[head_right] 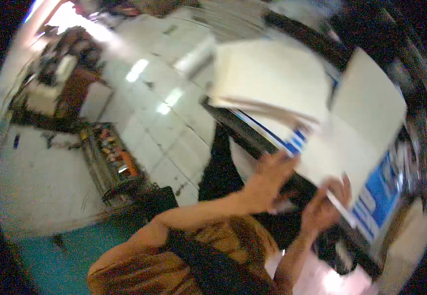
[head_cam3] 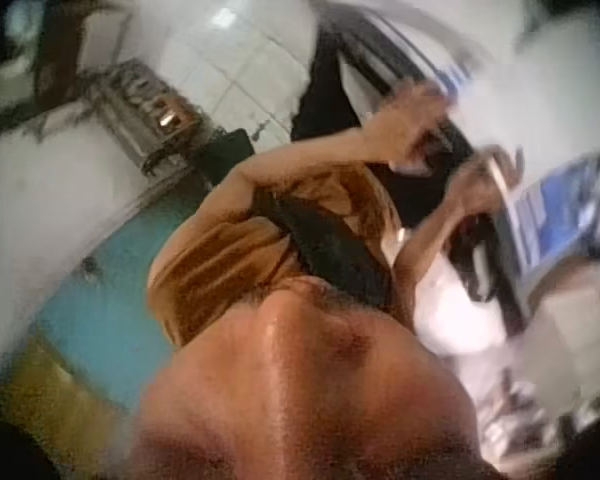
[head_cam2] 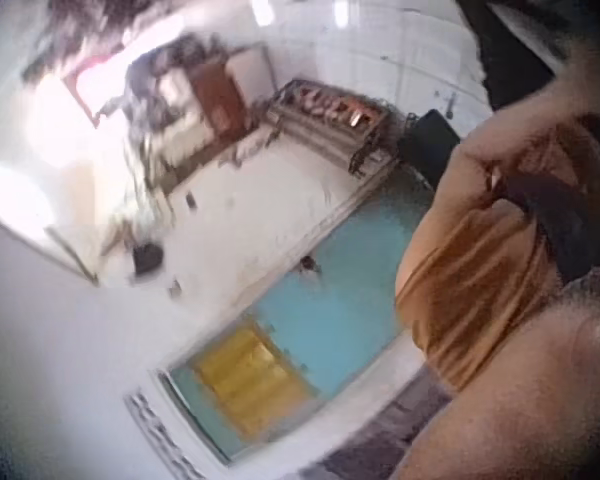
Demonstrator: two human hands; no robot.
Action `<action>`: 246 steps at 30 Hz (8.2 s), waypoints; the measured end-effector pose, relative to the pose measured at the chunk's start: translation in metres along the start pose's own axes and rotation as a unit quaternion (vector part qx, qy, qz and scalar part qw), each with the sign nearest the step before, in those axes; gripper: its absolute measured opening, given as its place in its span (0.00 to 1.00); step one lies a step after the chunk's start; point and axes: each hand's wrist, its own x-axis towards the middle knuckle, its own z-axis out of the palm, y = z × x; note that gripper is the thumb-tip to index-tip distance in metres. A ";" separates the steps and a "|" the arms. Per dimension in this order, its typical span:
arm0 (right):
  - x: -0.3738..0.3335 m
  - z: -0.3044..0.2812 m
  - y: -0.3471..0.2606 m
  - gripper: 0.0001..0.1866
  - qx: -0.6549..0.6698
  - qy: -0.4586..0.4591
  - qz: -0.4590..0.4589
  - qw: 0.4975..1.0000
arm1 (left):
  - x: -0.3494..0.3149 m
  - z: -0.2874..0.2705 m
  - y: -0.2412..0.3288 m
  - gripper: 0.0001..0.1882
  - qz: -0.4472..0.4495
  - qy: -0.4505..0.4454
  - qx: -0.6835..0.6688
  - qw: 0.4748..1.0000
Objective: The person applies tape from a roll to the edges of folded paper sheets one at a time, presses the tape down by hand, and stacks the sheets on the table.
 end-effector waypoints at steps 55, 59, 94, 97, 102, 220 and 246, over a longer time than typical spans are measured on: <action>-0.008 -0.069 0.072 0.12 -0.097 0.104 0.126 0.982 | 0.000 -0.006 0.010 0.33 0.022 0.046 0.158 0.986; -0.007 -0.064 0.069 0.18 -0.148 0.095 0.118 0.977 | 0.001 -0.005 0.010 0.31 0.026 0.059 0.161 0.985; -0.029 -0.078 0.025 0.28 0.004 0.109 0.236 0.966 | 0.077 0.043 0.094 0.33 0.080 -0.093 0.120 0.985; -0.030 -0.076 0.029 0.27 -0.023 0.094 0.220 0.971 | 0.076 0.043 0.097 0.34 0.081 -0.097 0.125 0.984; -0.028 -0.072 0.030 0.26 -0.037 0.088 0.182 0.979 | 0.077 0.044 0.101 0.35 0.074 -0.099 0.124 0.985; 0.013 -0.073 0.097 0.26 -0.127 0.095 0.141 0.977 | 0.025 -0.006 0.030 0.33 0.021 0.016 0.103 0.994; -0.001 -0.062 0.045 0.20 -0.169 0.031 0.115 0.978 | 0.071 -0.029 0.060 0.32 0.003 0.006 0.161 0.987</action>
